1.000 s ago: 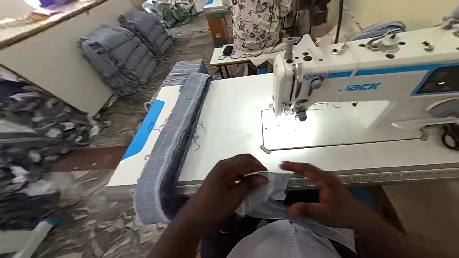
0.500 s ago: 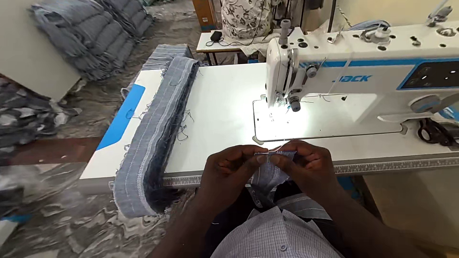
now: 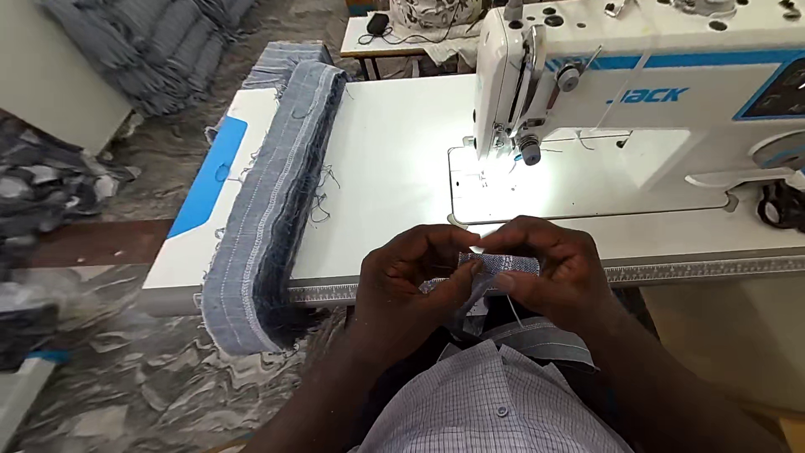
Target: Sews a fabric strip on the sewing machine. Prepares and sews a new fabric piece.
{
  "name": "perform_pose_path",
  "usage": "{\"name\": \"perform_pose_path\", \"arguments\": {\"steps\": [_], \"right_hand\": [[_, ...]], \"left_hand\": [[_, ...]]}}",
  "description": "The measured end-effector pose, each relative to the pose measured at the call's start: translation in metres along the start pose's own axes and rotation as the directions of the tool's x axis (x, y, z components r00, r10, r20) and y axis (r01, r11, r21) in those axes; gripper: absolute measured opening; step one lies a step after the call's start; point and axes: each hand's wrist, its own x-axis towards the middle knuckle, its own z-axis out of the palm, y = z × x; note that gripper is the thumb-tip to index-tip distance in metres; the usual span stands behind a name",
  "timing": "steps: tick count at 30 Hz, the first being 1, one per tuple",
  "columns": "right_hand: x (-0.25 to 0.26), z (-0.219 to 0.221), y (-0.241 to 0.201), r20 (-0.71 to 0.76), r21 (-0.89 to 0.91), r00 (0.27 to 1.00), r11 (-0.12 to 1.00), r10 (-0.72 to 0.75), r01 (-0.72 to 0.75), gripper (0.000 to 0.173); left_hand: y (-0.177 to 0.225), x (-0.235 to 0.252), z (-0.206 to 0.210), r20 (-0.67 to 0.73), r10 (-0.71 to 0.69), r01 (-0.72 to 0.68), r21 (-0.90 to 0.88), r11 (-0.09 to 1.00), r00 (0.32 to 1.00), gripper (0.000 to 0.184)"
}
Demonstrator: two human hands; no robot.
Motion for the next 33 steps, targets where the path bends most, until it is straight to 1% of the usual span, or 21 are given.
{"name": "perform_pose_path", "arguments": {"steps": [2, 3, 5, 6, 8, 9, 13, 15, 16, 17, 18, 19, 20, 21, 23, 24, 26, 28, 30, 31, 33], "right_hand": [[0.0, 0.006, -0.006, -0.088, -0.088, 0.995, 0.994, 0.051, -0.059, 0.013], [-0.001, 0.007, -0.008, -0.111, -0.117, 0.992, 0.991, 0.054, -0.067, 0.008], [-0.002, 0.007, -0.009, -0.118, -0.162, 0.993, 0.986, 0.029, -0.048, 0.006], [-0.002, 0.007, -0.009, -0.116, -0.181, 0.993, 0.983, 0.01, -0.031, 0.006], [-0.003, 0.008, -0.01, -0.117, -0.205, 0.993, 0.979, -0.025, 0.001, 0.006], [-0.003, 0.01, -0.01, -0.129, -0.211, 0.991, 0.977, -0.043, 0.014, 0.006], [-0.001, 0.014, -0.01, -0.19, -0.219, 0.978, 0.975, -0.085, 0.042, 0.005], [-0.001, 0.015, -0.008, -0.192, -0.243, 0.972, 0.966, -0.135, 0.087, 0.007], [-0.001, 0.016, -0.006, -0.201, -0.255, 0.967, 0.961, -0.158, 0.105, 0.01], [-0.002, 0.017, -0.005, -0.22, -0.274, 0.96, 0.955, -0.174, 0.111, 0.01], [-0.003, 0.017, -0.003, -0.253, -0.289, 0.95, 0.952, -0.183, 0.106, 0.009], [-0.004, 0.016, -0.002, -0.281, -0.295, 0.942, 0.951, -0.181, 0.095, 0.008], [-0.005, 0.014, -0.001, -0.291, -0.3, 0.941, 0.95, -0.172, 0.08, 0.007], [-0.006, 0.011, 0.001, -0.284, -0.295, 0.946, 0.953, -0.153, 0.065, 0.007], [-0.009, 0.009, 0.002, -0.238, -0.283, 0.963, 0.957, -0.128, 0.057, 0.007], [-0.009, 0.01, 0.002, -0.21, -0.281, 0.97, 0.958, -0.125, 0.063, 0.008], [-0.008, 0.012, 0.0, -0.171, -0.27, 0.977, 0.959, -0.131, 0.081, 0.009], [-0.005, 0.011, 0.0, -0.132, -0.262, 0.982, 0.96, -0.135, 0.096, 0.01], [-0.004, 0.008, -0.001, -0.105, -0.197, 0.989, 0.977, -0.105, 0.083, 0.013], [-0.004, 0.005, -0.002, -0.103, -0.144, 0.992, 0.988, -0.068, 0.052, 0.016], [-0.002, 0.001, -0.004, -0.131, -0.087, 0.991, 0.996, 0.008, -0.02, 0.015]], "left_hand": [[-0.002, 0.001, 0.002, -0.011, 0.017, -0.017, 0.016, 1.0, 1.0, 0.032], [-0.003, 0.001, 0.001, 0.001, 0.009, -0.009, 0.015, 1.0, 1.0, 0.035], [-0.005, 0.001, -0.004, 0.044, -0.048, 0.048, -0.007, 0.999, 0.998, 0.042], [-0.006, 0.001, -0.005, 0.04, -0.067, 0.067, -0.004, 0.998, 0.997, 0.037], [-0.007, -0.001, -0.003, -0.007, -0.045, 0.045, 0.037, 0.998, 0.999, 0.014], [-0.007, -0.001, -0.001, -0.028, -0.027, 0.029, 0.052, 0.998, 0.999, 0.01], [-0.007, -0.001, 0.008, -0.151, 0.023, -0.016, 0.043, 0.999, 0.988, 0.014], [-0.008, -0.002, 0.015, -0.215, 0.112, -0.074, 0.179, 0.981, 0.97, 0.017], [-0.009, -0.004, 0.018, -0.202, 0.172, -0.103, 0.311, 0.945, 0.964, 0.019], [-0.008, -0.008, 0.022, -0.154, 0.212, -0.123, 0.448, 0.886, 0.965, 0.024], [-0.007, -0.012, 0.025, -0.101, 0.243, -0.155, 0.526, 0.836, 0.965, 0.028], [-0.007, -0.014, 0.026, -0.063, 0.25, -0.178, 0.54, 0.823, 0.966, 0.029], [-0.006, -0.015, 0.021, -0.047, 0.22, -0.169, 0.498, 0.851, 0.974, 0.027], [-0.004, -0.013, 0.013, -0.02, 0.15, -0.127, 0.425, 0.896, 0.989, 0.023], [-0.002, -0.003, -0.007, 0.091, 0.009, -0.033, 0.267, 0.963, 0.996, 0.022], [-0.003, 0.002, -0.014, 0.162, -0.011, -0.025, 0.219, 0.975, 0.987, 0.022], [-0.005, 0.008, -0.021, 0.235, 0.055, -0.109, 0.225, 0.968, 0.97, 0.021], [-0.003, 0.011, -0.023, 0.244, 0.15, -0.227, 0.329, 0.917, 0.958, 0.019], [-0.002, 0.009, -0.023, 0.216, 0.222, -0.297, 0.429, 0.853, 0.951, 0.018], [-0.001, 0.008, -0.021, 0.182, 0.241, -0.298, 0.435, 0.85, 0.953, 0.016], [-0.002, 0.007, -0.017, 0.105, 0.224, -0.248, 0.364, 0.898, 0.969, 0.012]]}}
